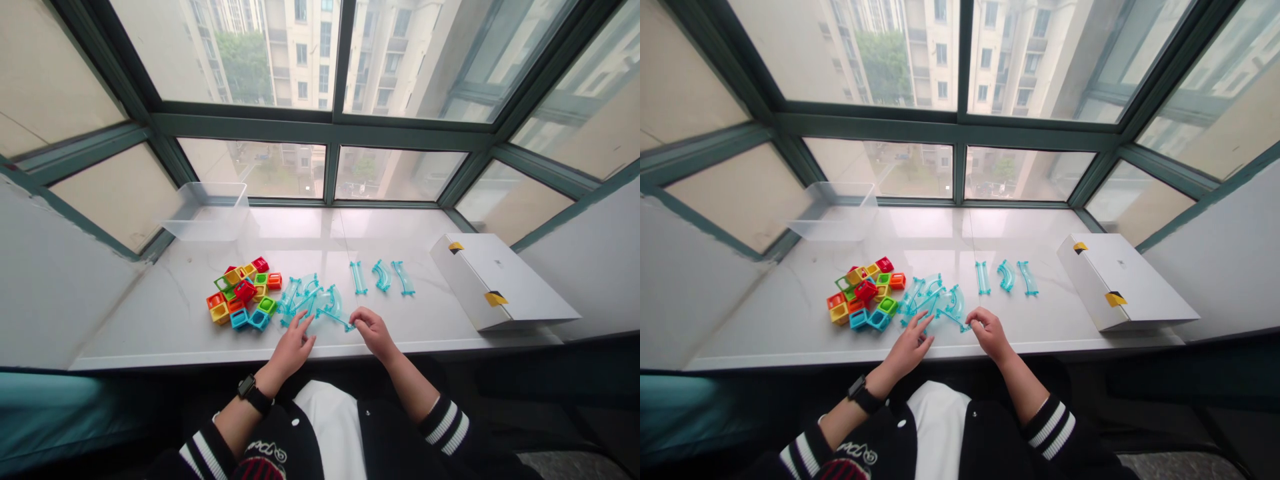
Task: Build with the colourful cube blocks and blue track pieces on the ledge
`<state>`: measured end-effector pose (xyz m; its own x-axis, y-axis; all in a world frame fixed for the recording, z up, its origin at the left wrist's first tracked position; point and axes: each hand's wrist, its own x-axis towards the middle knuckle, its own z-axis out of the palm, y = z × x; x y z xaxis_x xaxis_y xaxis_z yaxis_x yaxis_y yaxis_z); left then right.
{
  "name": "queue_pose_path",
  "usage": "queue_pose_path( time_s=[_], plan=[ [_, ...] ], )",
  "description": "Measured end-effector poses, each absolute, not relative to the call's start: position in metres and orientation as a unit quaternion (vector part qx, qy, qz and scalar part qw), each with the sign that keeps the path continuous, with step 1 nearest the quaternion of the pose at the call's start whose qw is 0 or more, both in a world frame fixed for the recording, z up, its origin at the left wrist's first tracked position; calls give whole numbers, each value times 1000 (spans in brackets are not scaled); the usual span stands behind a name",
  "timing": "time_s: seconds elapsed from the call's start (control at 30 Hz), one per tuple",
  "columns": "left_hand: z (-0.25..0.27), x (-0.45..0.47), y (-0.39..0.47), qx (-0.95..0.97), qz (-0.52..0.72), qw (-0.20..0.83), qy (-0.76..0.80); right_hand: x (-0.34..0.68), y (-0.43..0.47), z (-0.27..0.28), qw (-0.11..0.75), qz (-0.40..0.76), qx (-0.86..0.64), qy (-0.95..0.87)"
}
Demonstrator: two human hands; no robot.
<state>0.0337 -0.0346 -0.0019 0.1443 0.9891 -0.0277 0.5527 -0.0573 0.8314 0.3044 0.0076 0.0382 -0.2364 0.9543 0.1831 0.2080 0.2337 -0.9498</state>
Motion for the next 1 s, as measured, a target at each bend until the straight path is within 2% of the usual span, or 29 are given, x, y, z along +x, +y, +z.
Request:
queue_pose_path(
  time_s=[0.3, 0.5, 0.67, 1.0],
  plan=[
    [-4, 34, -35, 675, 306, 347, 575, 304, 7, 30, 440, 485, -470, -592],
    [-12, 34, -35, 671, 314, 330, 585, 306, 10, 12, 479, 521, -495, -504],
    [-14, 33, -36, 669, 313, 338, 583, 303, 13, 4, 509, 600, -466, -405],
    [-3, 34, -38, 667, 331, 327, 582, 296, 11, 4, 496, 672, -426, -348]
  ],
)
